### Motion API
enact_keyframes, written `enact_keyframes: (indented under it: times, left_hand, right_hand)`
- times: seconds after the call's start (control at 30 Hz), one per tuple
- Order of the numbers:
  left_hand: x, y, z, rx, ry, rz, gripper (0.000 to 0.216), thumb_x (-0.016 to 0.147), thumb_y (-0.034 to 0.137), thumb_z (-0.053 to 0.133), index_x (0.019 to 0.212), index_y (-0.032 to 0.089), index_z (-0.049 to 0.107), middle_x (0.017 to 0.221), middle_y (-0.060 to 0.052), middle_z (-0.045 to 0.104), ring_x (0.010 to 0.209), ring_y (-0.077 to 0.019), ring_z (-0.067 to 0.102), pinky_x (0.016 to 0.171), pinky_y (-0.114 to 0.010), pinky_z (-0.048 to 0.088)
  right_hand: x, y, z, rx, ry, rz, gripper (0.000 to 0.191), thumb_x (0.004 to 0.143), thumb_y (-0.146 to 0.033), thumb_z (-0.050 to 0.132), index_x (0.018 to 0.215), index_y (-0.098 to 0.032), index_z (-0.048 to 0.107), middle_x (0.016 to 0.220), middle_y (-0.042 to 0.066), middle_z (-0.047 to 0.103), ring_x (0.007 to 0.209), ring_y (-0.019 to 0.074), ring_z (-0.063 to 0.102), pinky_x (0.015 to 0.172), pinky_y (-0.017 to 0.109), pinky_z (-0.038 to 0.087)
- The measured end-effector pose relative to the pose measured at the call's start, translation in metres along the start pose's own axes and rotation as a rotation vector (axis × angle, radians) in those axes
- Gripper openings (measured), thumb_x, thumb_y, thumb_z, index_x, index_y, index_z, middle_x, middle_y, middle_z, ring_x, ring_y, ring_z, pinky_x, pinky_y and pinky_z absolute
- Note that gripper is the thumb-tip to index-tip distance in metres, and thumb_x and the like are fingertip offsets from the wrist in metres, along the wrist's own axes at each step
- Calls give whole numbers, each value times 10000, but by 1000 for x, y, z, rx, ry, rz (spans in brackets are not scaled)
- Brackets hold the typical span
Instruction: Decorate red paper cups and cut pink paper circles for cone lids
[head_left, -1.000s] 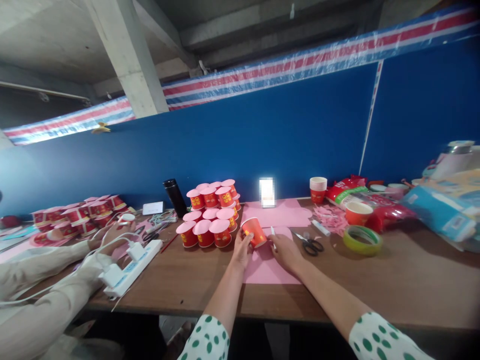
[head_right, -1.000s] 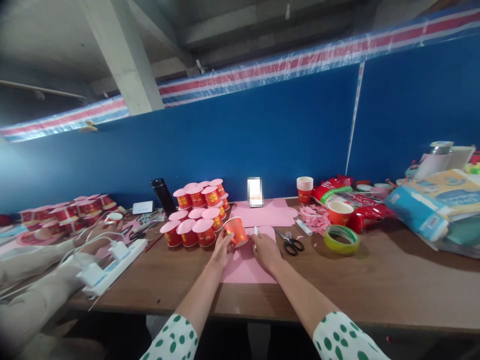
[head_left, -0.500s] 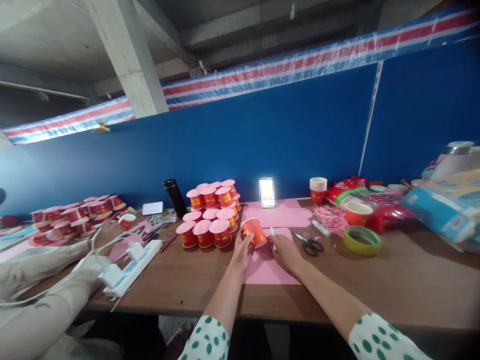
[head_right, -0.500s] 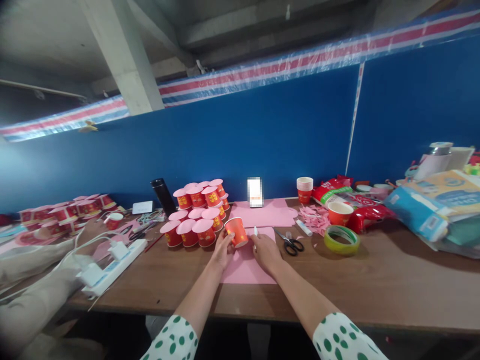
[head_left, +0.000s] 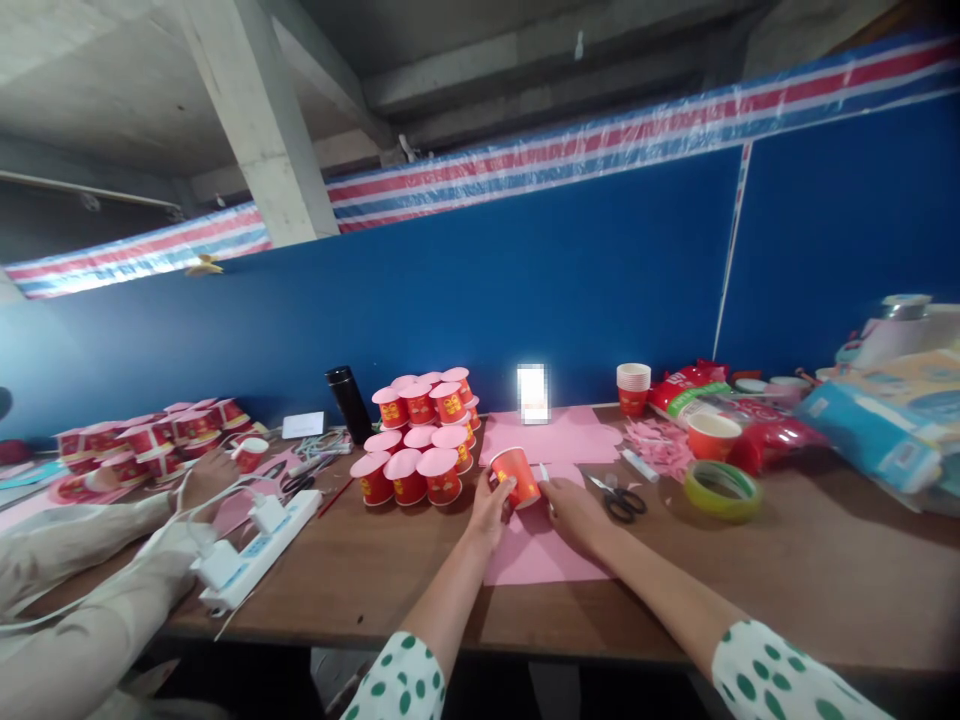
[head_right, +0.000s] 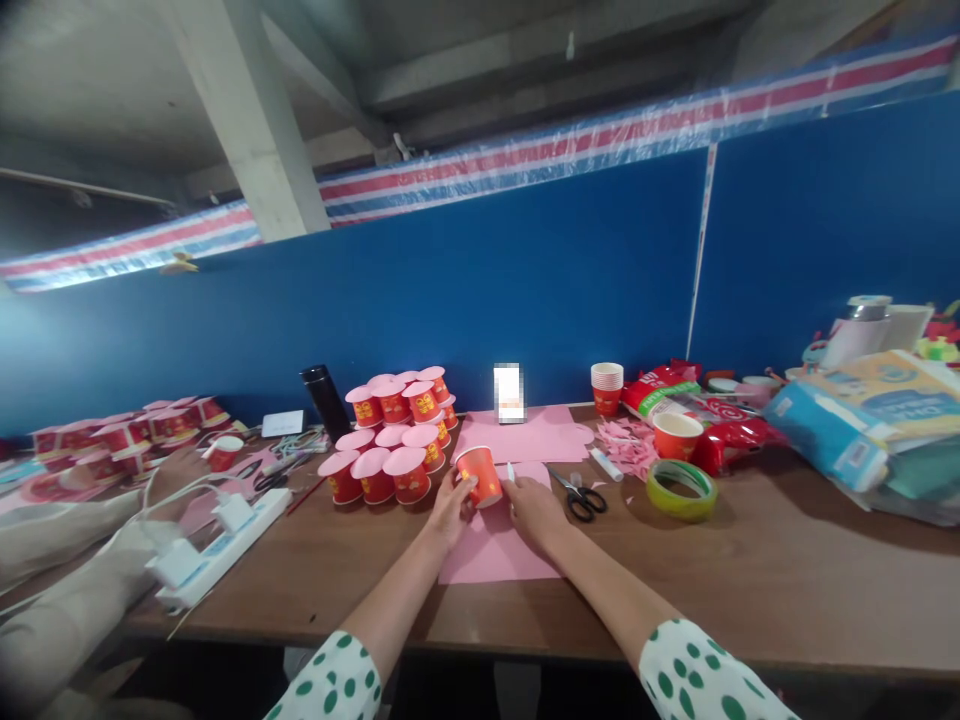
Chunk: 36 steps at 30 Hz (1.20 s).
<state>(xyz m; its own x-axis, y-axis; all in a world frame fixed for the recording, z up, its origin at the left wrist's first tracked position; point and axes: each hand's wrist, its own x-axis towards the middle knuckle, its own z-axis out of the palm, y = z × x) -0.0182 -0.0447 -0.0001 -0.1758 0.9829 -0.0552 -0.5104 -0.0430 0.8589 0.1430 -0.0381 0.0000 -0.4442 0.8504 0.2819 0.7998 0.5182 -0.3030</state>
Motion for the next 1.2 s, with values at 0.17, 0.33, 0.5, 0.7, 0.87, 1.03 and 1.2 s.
enact_keyframes:
  times: [0.17, 0.33, 0.5, 0.7, 0.87, 1.03, 1.2]
  left_hand:
    - [0, 1, 0, 6, -6, -38, 626, 560, 259, 814, 1085, 219, 475, 957, -37, 608, 683, -130, 634, 578, -243, 491]
    - [-2, 1, -1, 2, -23, -52, 615, 570, 253, 811, 1084, 220, 476, 939, -46, 620, 706, -147, 646, 600, -260, 509]
    - [0, -2, -2, -12, -39, -44, 627, 567, 247, 813, 1093, 219, 472, 910, -40, 623, 692, -144, 643, 598, -257, 506]
    - [-2, -2, -3, -35, -56, -40, 607, 572, 256, 813, 1077, 198, 481, 836, -19, 619, 618, -99, 599, 551, -209, 469]
    - [-5, -1, -4, -5, -110, -8, 528, 607, 270, 787, 1042, 199, 495, 819, -13, 628, 600, -109, 593, 525, -224, 469]
    - [-5, 0, -4, -5, -114, -8, 500, 623, 286, 768, 1039, 204, 502, 808, 1, 629, 630, -119, 611, 548, -229, 476]
    - [-6, 2, -2, -27, -112, -13, 480, 624, 280, 757, 1022, 189, 504, 791, -1, 635, 625, -126, 610, 526, -225, 463]
  right_hand:
    - [-1, 1, -2, 77, 1, -11, 341, 783, -83, 455, 1065, -182, 619, 1005, 115, 649, 954, 217, 589, 821, 297, 408]
    - [-11, 10, -7, 269, 33, -52, 277, 777, -132, 515, 1015, -203, 638, 971, 85, 665, 942, 210, 591, 841, 307, 423]
    - [-17, 27, -16, 614, 206, -37, 179, 791, -275, 573, 939, -221, 659, 981, 67, 690, 927, 220, 620, 849, 365, 465]
    - [8, 38, -67, 1134, 558, 153, 386, 904, -537, 372, 1059, -236, 558, 896, 40, 709, 774, 144, 673, 629, 262, 541]
    - [22, 30, -139, 2102, 799, 180, 313, 973, -343, 330, 915, -216, 610, 775, -5, 709, 715, 70, 666, 557, 152, 527]
    - [22, 23, -180, 2751, 712, -271, 364, 977, -344, 295, 995, -236, 642, 708, -30, 693, 636, 66, 653, 515, 145, 513]
    - [17, 7, -195, 3526, 72, -947, 276, 798, -137, 593, 1031, -264, 669, 936, -28, 719, 805, 87, 655, 634, 164, 519]
